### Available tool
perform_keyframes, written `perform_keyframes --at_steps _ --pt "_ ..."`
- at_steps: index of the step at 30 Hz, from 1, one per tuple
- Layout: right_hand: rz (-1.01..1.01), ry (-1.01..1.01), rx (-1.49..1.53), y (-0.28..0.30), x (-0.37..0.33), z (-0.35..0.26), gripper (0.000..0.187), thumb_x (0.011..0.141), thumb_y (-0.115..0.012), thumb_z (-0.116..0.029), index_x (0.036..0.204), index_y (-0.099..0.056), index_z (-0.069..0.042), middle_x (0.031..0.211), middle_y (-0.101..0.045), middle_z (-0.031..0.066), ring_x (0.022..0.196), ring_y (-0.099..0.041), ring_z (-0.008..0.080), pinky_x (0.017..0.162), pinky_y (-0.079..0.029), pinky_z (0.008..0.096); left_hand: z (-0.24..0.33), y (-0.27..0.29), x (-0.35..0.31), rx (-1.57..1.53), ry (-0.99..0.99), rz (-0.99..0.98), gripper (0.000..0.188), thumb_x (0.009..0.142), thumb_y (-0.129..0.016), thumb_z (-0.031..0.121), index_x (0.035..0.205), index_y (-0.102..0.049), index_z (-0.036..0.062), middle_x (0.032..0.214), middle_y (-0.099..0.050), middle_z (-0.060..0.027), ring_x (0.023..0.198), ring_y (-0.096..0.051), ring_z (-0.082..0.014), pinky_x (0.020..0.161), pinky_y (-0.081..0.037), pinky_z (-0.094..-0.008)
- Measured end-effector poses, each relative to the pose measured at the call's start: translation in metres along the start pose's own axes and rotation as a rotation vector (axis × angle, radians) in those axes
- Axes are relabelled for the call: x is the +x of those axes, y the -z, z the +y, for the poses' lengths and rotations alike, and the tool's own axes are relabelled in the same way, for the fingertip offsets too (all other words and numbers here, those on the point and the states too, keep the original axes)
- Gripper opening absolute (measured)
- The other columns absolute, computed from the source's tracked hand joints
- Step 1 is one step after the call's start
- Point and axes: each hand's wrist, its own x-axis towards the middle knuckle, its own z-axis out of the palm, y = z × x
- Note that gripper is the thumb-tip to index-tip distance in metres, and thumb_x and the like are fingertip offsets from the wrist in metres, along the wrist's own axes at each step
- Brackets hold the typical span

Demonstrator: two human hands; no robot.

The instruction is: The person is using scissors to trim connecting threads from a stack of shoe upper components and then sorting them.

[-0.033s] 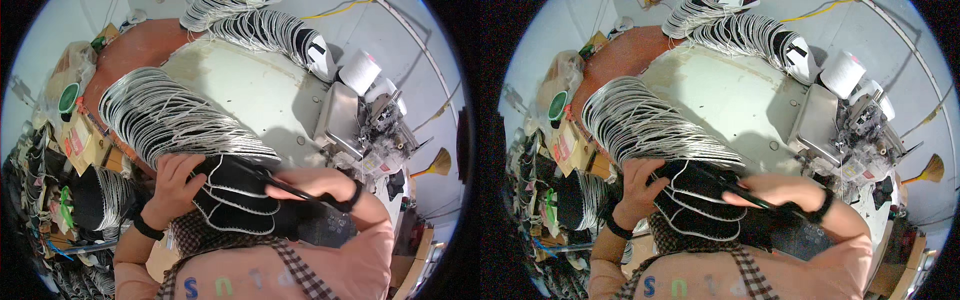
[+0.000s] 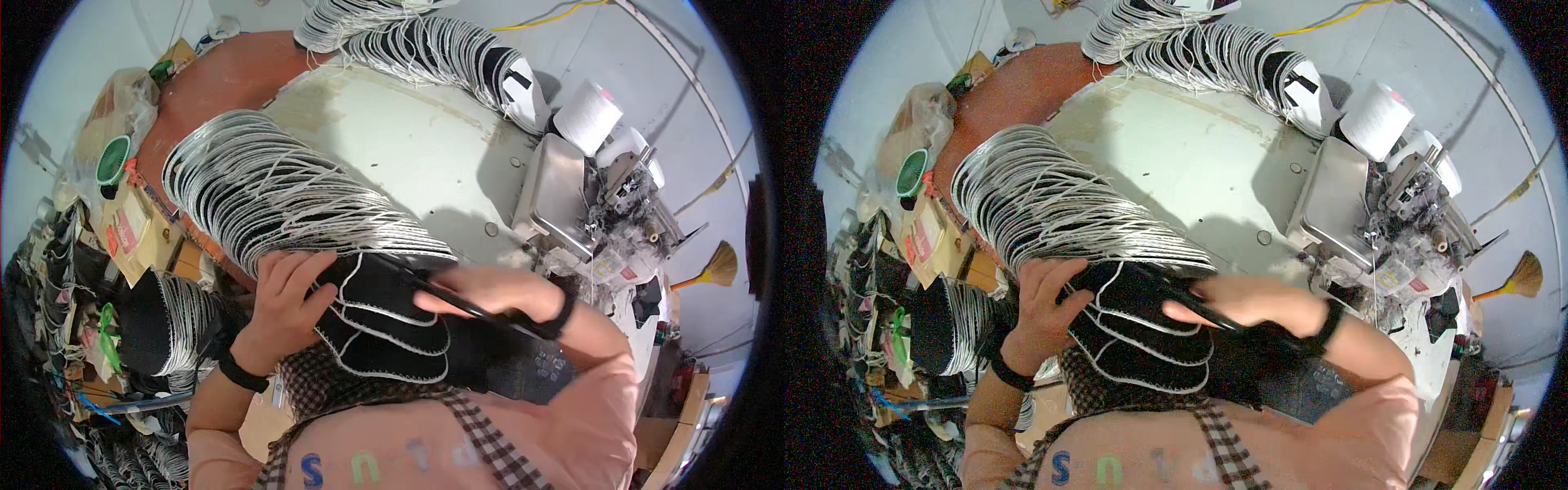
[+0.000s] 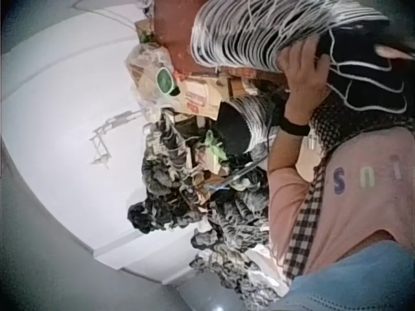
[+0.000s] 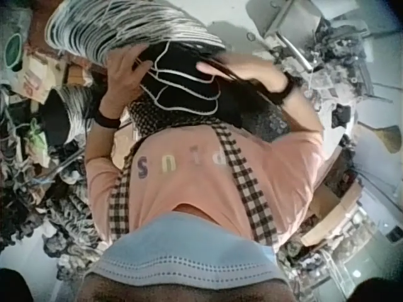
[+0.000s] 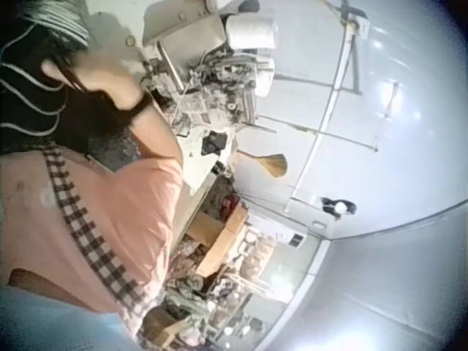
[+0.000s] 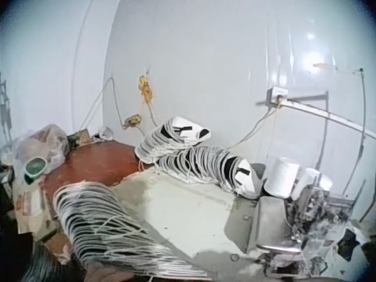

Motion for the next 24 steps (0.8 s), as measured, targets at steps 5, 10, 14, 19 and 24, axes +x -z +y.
perform_keyframes --at_steps 5,10,14,19,24 --pt "0.402 0.328 -0.029 -0.019 0.045 0.016 0.077 0.085 -0.047 -0.073 0.091 -0.066 0.001 0.079 -0.064 0.0234 0.076 -0.063 0.0389 0.069 -0.048 0.0462 -0.002 0.001 -0.005 -0.006 0.001 -0.034 0.02 0.062 -0.063 0.011 0.081 -0.062 0.0049 0.113 -0.06 -0.0119 0.102 -0.055 -0.028 0.088 -0.04 -0.0469" --pt "0.134 0.195 -0.244 0.013 -0.048 0.017 0.06 0.079 -0.069 -0.06 0.084 -0.065 0.0 0.067 -0.06 0.0198 0.064 -0.06 0.0385 0.059 -0.045 0.0429 -0.004 0.0 -0.009 0.036 0.057 -0.049 0.021 0.064 -0.061 0.01 0.084 -0.062 0.0049 0.102 -0.059 -0.0099 0.098 -0.055 -0.0273 0.09 -0.038 -0.047" --pt "0.124 0.232 0.065 0.004 -0.081 0.031 0.063 0.084 -0.06 -0.065 0.077 -0.06 -0.003 0.064 -0.056 0.0116 0.06 -0.055 0.0199 0.056 -0.042 0.0358 -0.007 0.003 -0.011 0.047 0.097 -0.105 0.021 0.065 -0.061 0.01 0.085 -0.064 0.0056 0.098 -0.057 -0.0091 0.098 -0.055 -0.0273 0.091 -0.037 -0.0477" --pt "-0.169 0.027 0.19 -0.011 -0.023 0.036 0.073 0.086 -0.038 -0.078 0.072 -0.053 -0.008 0.061 -0.05 0.0003 0.06 -0.052 0.0143 0.056 -0.041 0.03 -0.007 0.007 -0.005 -0.012 0.029 -0.021 0.025 0.062 -0.065 0.012 0.086 -0.064 0.0064 0.102 -0.057 -0.0094 0.097 -0.054 -0.0273 0.091 -0.037 -0.0477" --pt "0.137 0.166 0.146 -0.007 0.009 0.014 0.066 0.086 -0.058 -0.064 0.08 -0.066 0.001 0.062 -0.058 0.0098 0.061 -0.055 0.0173 0.057 -0.044 0.0358 -0.009 0.006 -0.008 -0.035 0.039 -0.054 0.03 0.057 -0.069 0.012 0.087 -0.065 0.0068 0.103 -0.057 -0.0096 0.098 -0.053 -0.0273 0.091 -0.037 -0.0473"
